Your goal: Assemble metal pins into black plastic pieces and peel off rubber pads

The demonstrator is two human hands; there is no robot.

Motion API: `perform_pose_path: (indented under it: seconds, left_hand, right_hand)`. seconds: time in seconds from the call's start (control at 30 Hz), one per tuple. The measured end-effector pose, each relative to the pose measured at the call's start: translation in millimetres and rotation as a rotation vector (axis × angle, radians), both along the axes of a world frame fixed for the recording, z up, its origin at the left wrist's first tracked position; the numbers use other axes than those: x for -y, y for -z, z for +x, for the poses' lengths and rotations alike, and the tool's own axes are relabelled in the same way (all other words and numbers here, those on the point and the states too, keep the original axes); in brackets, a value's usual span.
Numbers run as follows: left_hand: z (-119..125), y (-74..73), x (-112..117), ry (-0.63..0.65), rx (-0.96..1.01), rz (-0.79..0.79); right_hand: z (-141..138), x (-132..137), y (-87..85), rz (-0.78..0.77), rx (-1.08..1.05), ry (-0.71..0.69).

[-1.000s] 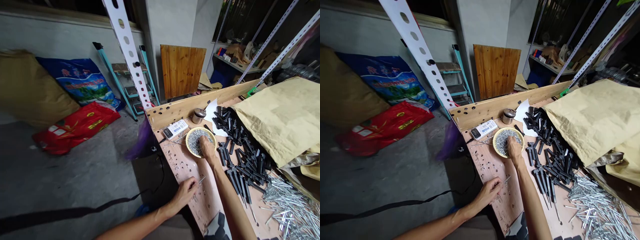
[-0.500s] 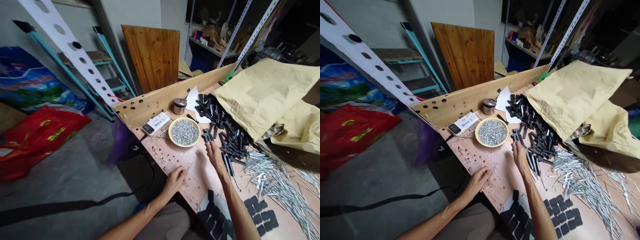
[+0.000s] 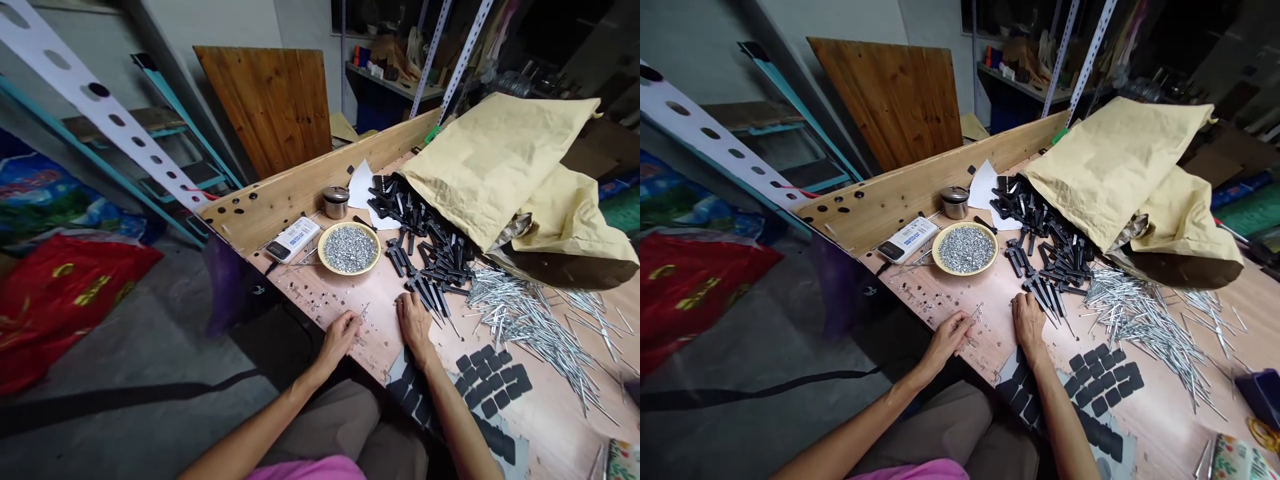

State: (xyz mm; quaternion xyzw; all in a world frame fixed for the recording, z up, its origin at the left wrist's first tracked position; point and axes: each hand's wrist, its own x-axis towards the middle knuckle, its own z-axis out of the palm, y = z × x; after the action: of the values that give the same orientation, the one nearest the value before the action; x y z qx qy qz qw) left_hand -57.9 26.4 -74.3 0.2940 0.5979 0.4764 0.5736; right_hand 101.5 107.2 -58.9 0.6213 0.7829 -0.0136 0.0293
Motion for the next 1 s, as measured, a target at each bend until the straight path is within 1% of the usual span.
perform_pose_path:
  seconds: [0.13, 0.33, 0.6, 0.7, 0.8, 0.87, 0.9, 0.97, 1.0]
  left_hand:
    - [0.7, 0.9, 0.5, -0.002, -0.004, 0.014]
    - [1.9, -2.1, 1.3, -0.013, 0.011, 0.027]
    - [2.2, 0.7, 2.0, -0.034, -0.003, 0.029]
    - [2.5, -0.2, 2.4, -0.041, 0.0, 0.034]
    - [2.1, -2.9, 2.3, -0.046, 0.007, 0.043]
    - [1.8, -8.2, 3.8, -0.053, 0.026, 0.038]
    - [1.8, -13.3, 5.6, -0.052, 0.056, 0.03]
    - [2.4, -30.3, 12.5, -0.028, 0.171, 0.008]
    - [3.1, -42.5, 17.6, 0.01, 0.255, 0.0]
  right_hand:
    - [2.9, 6.4, -2.9, 0.013, -0.044, -0.042]
    - [5.9, 13.7, -8.2, 0.017, -0.074, -0.07]
    - [28.3, 17.4, -18.1, -0.01, -0.197, -0.04]
    - [37.6, 13.9, -16.4, -0.003, -0.289, -0.07]
    - [48.2, 9.8, -13.7, 0.029, -0.474, -0.116]
    - [57.7, 9.7, -13.3, 0.068, -0.589, -0.124]
    - [63.4, 11.0, -13.4, 0.09, -0.628, -0.116]
    - [75.9, 16.4, -13.5, 0.12, -0.667, -0.081]
    - [82.1, 20.4, -13.2, 0.123, -0.671, -0.056]
